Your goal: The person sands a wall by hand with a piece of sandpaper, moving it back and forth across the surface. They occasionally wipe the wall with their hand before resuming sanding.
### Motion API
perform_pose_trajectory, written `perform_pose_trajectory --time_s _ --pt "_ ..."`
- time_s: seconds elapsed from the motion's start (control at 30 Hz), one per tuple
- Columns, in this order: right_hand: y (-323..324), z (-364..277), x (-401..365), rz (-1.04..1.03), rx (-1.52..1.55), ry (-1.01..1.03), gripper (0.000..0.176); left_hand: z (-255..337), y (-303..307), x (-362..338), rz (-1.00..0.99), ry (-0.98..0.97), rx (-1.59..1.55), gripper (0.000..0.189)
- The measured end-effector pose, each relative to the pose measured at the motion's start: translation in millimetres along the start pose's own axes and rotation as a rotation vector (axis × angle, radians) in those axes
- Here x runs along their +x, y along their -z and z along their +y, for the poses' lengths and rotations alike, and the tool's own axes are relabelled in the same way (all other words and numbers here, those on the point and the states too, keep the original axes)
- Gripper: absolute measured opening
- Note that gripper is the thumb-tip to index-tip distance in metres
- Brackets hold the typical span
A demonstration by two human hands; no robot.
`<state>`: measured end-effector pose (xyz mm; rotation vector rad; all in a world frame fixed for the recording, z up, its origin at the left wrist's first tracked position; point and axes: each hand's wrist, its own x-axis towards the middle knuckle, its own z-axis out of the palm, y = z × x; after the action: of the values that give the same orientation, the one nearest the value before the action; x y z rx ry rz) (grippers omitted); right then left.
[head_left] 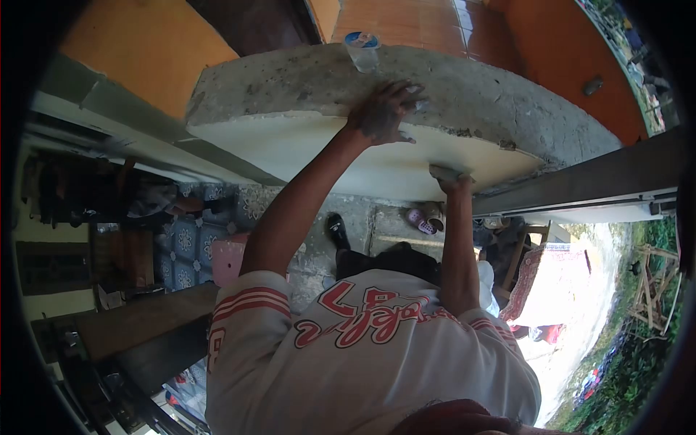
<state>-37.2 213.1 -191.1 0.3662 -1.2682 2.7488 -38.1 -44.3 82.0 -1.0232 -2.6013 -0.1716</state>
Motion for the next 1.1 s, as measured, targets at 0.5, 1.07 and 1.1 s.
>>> perform_pose_trajectory --time_s 0.5,1.07,1.1 --pt "-83.7 -45.2 -15.7 0.764 0.609 -0.426 0.042 7.2 -3.1 4.5 -0.065 0.018 0.035 0.089" --pt "-140.5 29.7 -19.7 0.365 0.824 -0.482 0.042 25.7 -24.8 -32.9 0.251 0.163 -0.013 0.067" --pt "-155.0 15.1 -13.8 0.515 0.768 -0.534 0.043 28.1 -22.5 -43.3 0.255 0.168 -0.026 0.067"
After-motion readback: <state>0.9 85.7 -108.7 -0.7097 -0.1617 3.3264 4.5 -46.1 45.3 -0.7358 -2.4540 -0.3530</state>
